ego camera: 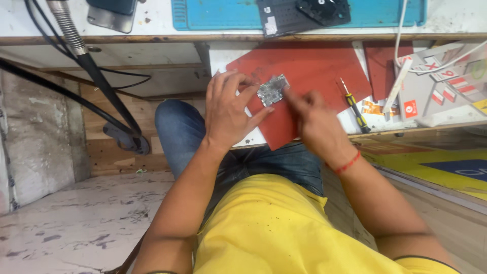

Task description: The person scrapes a small circuit board with a tool and then uses a hot air gun to heat the board. The person holds the board steady while applying heat to specific areas.

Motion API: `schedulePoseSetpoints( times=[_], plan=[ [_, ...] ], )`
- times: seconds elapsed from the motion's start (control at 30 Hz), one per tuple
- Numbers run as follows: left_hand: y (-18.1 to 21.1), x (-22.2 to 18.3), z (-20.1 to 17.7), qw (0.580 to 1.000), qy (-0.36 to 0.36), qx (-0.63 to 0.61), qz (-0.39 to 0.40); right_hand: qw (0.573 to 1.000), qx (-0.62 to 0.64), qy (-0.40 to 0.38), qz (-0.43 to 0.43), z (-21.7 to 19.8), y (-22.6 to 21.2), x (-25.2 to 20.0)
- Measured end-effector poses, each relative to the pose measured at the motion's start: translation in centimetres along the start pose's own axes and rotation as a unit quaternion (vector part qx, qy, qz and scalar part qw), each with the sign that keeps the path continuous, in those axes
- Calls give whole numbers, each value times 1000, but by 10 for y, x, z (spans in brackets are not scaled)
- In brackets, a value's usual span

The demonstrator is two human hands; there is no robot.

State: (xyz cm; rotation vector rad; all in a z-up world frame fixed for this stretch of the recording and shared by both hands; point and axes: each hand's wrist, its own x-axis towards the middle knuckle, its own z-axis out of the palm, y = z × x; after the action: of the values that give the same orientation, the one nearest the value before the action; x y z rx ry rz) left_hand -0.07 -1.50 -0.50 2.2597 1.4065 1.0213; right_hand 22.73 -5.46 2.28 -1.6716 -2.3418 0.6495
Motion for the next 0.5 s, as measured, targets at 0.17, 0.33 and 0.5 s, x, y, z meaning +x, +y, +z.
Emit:
schedulePoseSetpoints(
  times=[0.17,0.33,0.5],
  plan=[
    [-4,2,7,999,9,41,30,999,-13,-35,23,-9,-5,20],
    [0,-4,15,998,3,58,22,999,-21,14,24,-9,-10,8],
    [-4,5,10,999,10,46,23,999,-20,28,25,-14,-20,20]
  ],
)
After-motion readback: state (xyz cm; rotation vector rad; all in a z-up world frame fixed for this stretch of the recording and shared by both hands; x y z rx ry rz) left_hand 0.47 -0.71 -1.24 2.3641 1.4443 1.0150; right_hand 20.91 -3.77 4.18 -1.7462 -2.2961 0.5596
